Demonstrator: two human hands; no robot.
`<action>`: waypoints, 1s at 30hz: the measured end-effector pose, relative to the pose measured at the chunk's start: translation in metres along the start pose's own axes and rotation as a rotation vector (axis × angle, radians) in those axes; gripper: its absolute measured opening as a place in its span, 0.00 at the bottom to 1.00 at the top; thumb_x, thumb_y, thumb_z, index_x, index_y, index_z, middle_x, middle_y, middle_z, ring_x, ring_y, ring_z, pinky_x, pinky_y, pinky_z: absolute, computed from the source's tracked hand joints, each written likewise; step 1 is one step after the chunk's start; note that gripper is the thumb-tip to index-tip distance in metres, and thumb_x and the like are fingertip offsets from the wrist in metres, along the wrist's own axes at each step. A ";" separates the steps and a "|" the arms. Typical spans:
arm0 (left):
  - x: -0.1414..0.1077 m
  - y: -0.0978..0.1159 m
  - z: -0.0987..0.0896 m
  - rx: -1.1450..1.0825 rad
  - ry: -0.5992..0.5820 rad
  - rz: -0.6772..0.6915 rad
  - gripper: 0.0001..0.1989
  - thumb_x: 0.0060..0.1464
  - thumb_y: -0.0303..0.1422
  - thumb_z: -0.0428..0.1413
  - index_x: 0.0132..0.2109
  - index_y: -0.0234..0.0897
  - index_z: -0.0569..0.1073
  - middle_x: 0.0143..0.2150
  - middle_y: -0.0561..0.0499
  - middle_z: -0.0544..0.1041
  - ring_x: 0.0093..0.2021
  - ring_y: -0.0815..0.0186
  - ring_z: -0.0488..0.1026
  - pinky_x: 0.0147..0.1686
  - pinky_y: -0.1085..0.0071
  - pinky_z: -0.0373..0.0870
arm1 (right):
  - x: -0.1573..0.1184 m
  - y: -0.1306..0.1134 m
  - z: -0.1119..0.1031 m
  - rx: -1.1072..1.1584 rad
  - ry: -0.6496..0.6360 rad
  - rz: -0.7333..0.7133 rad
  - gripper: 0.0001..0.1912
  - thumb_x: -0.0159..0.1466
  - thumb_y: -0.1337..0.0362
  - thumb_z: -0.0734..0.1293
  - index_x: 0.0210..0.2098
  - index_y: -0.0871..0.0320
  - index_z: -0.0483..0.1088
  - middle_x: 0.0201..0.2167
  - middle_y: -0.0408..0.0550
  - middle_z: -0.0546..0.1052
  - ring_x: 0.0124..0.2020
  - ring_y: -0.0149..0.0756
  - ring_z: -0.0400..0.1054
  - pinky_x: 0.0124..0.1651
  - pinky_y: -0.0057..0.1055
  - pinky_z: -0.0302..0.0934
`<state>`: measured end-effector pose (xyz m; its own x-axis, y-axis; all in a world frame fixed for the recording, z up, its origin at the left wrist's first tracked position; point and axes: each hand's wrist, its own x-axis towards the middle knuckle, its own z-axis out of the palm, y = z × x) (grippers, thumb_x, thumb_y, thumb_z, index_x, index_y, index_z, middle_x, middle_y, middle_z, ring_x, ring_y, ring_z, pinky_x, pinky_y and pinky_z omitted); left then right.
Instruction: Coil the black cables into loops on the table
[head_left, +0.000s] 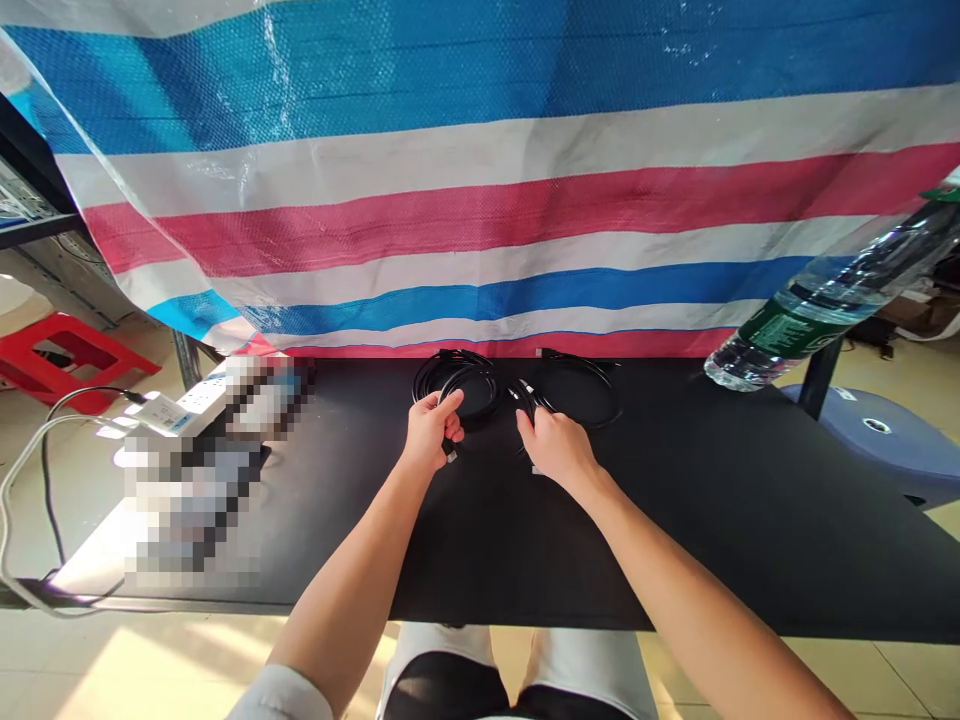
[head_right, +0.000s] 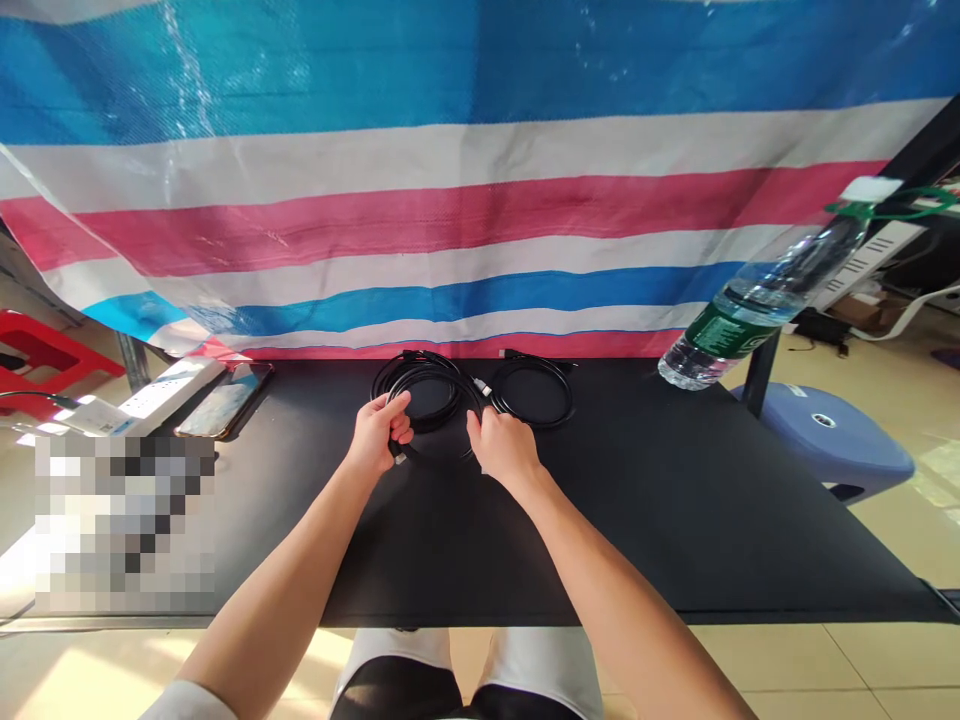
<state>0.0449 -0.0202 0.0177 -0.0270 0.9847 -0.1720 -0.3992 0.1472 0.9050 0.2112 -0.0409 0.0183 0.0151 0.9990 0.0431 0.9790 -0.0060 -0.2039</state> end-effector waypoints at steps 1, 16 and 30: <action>0.002 0.002 -0.002 -0.034 0.010 0.008 0.21 0.35 0.38 0.66 0.21 0.38 0.58 0.13 0.63 0.57 0.13 0.80 0.53 0.14 0.78 0.54 | 0.004 -0.006 -0.005 -0.021 -0.032 0.005 0.20 0.68 0.58 0.55 0.34 0.61 0.74 0.30 0.61 0.79 0.34 0.48 0.76 0.33 0.34 0.61; 0.038 -0.010 -0.046 0.950 0.313 0.341 0.24 0.45 0.35 0.60 0.52 0.38 0.73 0.58 0.40 0.71 0.61 0.50 0.66 0.60 0.55 0.62 | 0.098 -0.054 -0.003 -0.042 -0.235 0.020 0.17 0.61 0.66 0.61 0.43 0.62 0.77 0.41 0.65 0.80 0.45 0.48 0.75 0.40 0.35 0.65; 0.022 -0.012 -0.040 1.414 0.000 0.461 0.14 0.49 0.41 0.59 0.43 0.44 0.78 0.67 0.43 0.61 0.68 0.44 0.52 0.63 0.41 0.49 | 0.081 -0.039 0.001 -0.089 0.083 -0.227 0.18 0.66 0.63 0.58 0.51 0.61 0.70 0.49 0.63 0.74 0.53 0.48 0.67 0.52 0.39 0.60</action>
<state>0.0124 -0.0038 -0.0131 0.0994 0.9686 0.2278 0.8434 -0.2034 0.4972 0.1740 0.0399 0.0283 -0.1944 0.9680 0.1586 0.9731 0.2107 -0.0931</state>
